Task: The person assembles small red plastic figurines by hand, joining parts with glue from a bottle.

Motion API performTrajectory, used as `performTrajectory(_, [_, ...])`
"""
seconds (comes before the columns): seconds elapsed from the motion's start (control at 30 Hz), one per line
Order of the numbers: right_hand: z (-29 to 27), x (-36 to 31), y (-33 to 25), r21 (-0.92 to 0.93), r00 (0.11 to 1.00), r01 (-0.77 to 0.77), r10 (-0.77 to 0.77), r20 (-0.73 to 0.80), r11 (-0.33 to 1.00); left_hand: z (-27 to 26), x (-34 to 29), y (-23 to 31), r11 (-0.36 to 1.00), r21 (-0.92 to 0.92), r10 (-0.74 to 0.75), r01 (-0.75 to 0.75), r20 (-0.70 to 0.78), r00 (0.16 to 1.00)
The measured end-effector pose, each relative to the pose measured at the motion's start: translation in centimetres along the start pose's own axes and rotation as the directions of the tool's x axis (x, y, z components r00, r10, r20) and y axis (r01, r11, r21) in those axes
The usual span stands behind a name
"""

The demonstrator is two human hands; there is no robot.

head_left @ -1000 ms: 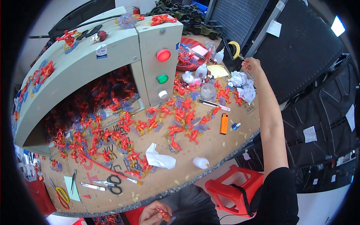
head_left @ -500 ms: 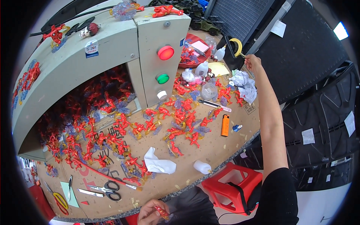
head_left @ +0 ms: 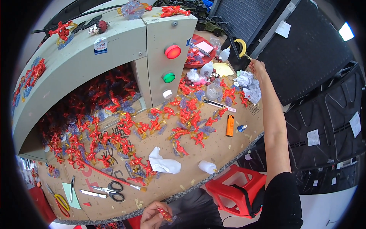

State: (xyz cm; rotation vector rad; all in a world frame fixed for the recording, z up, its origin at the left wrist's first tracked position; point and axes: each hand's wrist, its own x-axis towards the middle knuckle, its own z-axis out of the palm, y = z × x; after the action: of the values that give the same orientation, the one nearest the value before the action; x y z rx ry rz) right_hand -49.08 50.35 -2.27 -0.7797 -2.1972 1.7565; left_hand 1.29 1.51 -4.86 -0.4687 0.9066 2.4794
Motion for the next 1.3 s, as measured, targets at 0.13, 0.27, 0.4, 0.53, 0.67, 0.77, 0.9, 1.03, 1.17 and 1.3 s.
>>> performTrajectory(0.13, [-0.3,1.4,1.8,-0.113,0.993,0.114,-0.117,-0.027,0.987,0.2,0.1,0.0,1.000,0.013,-0.012,0.011,0.010,1.000])
performTrajectory(0.27, [0.4,3.0,4.1,-0.076,0.939,0.257,-0.268,-0.215,0.963,0.6,0.1,-0.4,1.000,0.011,0.003,-0.003,-0.003,1.000])
performTrajectory(0.4, [0.2,4.1,5.2,0.056,0.906,0.368,-0.344,-0.245,0.928,1.1,0.3,-0.6,0.999,0.004,0.032,-0.032,0.033,0.999])
performTrajectory(0.53, [0.4,3.7,5.0,-0.088,0.867,0.399,-0.407,-0.287,0.913,1.9,0.7,-0.4,0.999,0.024,0.031,-0.032,0.054,0.998])
performTrajectory(0.67, [1.3,1.1,4.2,-0.502,0.686,0.475,-0.661,-0.303,0.723,2.7,0.8,-0.5,0.998,0.051,0.029,-0.030,0.030,0.999])
performTrajectory(0.77, [1.1,0.0,4.6,-0.392,0.772,0.361,-0.507,-0.384,0.846,2.8,0.9,-0.7,0.998,0.058,0.021,-0.022,0.032,0.999])
performTrajectory(0.9, [-0.2,0.9,4.9,-0.028,0.813,0.473,-0.448,-0.372,0.881,3.3,1.3,-0.8,0.999,0.046,0.019,-0.022,0.064,0.998])
performTrajectory(1.03, [0.2,0.4,3.8,0.249,0.925,0.313,-0.235,-0.300,0.916,3.4,1.2,-1.0,0.998,0.056,0.035,-0.038,0.047,0.998])
performTrajectory(1.17, [0.6,0.0,2.9,-0.018,0.902,0.291,-0.281,-0.329,0.956,3.4,1.1,-1.0,0.998,0.053,0.024,-0.026,0.039,0.999])
performTrajectory(1.3, [0.8,0.3,2.6,-0.112,0.895,0.247,-0.271,-0.355,0.962,3.3,1.2,-1.1,0.998,0.036,0.044,-0.047,0.083,0.996])
